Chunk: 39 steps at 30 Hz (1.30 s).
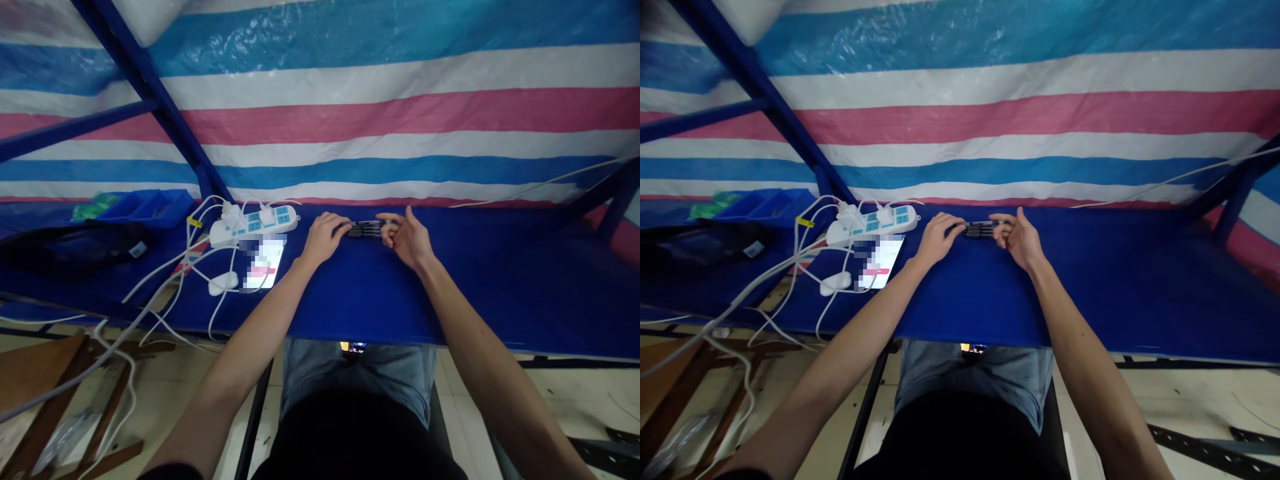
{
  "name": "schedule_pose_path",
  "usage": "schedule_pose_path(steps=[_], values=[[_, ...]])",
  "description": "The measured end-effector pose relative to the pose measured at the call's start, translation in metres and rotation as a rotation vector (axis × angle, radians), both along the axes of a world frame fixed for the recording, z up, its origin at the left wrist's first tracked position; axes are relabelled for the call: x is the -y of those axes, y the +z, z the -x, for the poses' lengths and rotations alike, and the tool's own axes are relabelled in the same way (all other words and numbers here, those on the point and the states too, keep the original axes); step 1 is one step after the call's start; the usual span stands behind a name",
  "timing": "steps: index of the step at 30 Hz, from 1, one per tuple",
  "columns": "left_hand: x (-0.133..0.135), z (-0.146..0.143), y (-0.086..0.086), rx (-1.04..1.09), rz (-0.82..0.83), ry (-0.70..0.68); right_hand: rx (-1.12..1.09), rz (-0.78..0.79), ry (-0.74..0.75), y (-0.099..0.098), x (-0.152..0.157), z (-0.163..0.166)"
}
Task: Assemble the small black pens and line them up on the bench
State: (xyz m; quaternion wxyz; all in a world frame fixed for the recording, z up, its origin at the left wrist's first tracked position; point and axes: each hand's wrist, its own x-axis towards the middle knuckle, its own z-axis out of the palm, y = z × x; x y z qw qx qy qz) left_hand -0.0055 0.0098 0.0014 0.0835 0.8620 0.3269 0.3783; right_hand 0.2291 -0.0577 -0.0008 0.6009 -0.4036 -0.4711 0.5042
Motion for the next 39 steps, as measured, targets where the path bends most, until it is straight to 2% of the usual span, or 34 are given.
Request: schedule_pose_path(steps=[2, 6, 13, 18, 21, 26, 30, 35, 37, 39], values=[[-0.001, 0.000, -0.001, -0.009, 0.005, -0.036, -0.148, 0.045, 0.100, 0.001, 0.001, 0.001], [-0.001, -0.001, -0.002, -0.035, -0.021, -0.074, -0.271, 0.063, 0.152, 0.000, 0.003, 0.004], [-0.001, 0.000, -0.003, -0.012, -0.022, -0.071, -0.264, 0.099, 0.144, -0.001, 0.002, 0.006], [-0.004, 0.001, -0.002, 0.015, 0.069, -0.026, -0.176, 0.046, 0.091, -0.001, 0.000, 0.005], [-0.011, 0.000, 0.003, 0.043, 0.134, 0.026, -0.003, -0.007, -0.006, -0.002, -0.008, 0.000], [-0.033, -0.004, 0.011, -0.037, 0.121, 0.060, 0.446, -0.134, -0.250, -0.005, -0.041, -0.015], [-0.051, -0.013, 0.011, -0.133, 0.227, 0.051, 0.787, -0.099, -0.431, -0.010, -0.065, -0.023], [-0.058, -0.020, 0.007, -0.246, 0.283, 0.004, 1.102, 0.106, -0.474, -0.022, -0.071, -0.025], [-0.059, -0.020, 0.004, -0.274, 0.289, -0.011, 1.174, 0.128, -0.446, -0.025, -0.069, -0.026], [-0.059, -0.018, 0.000, -0.290, 0.278, -0.017, 1.205, 0.085, -0.399, -0.027, -0.066, -0.027]])
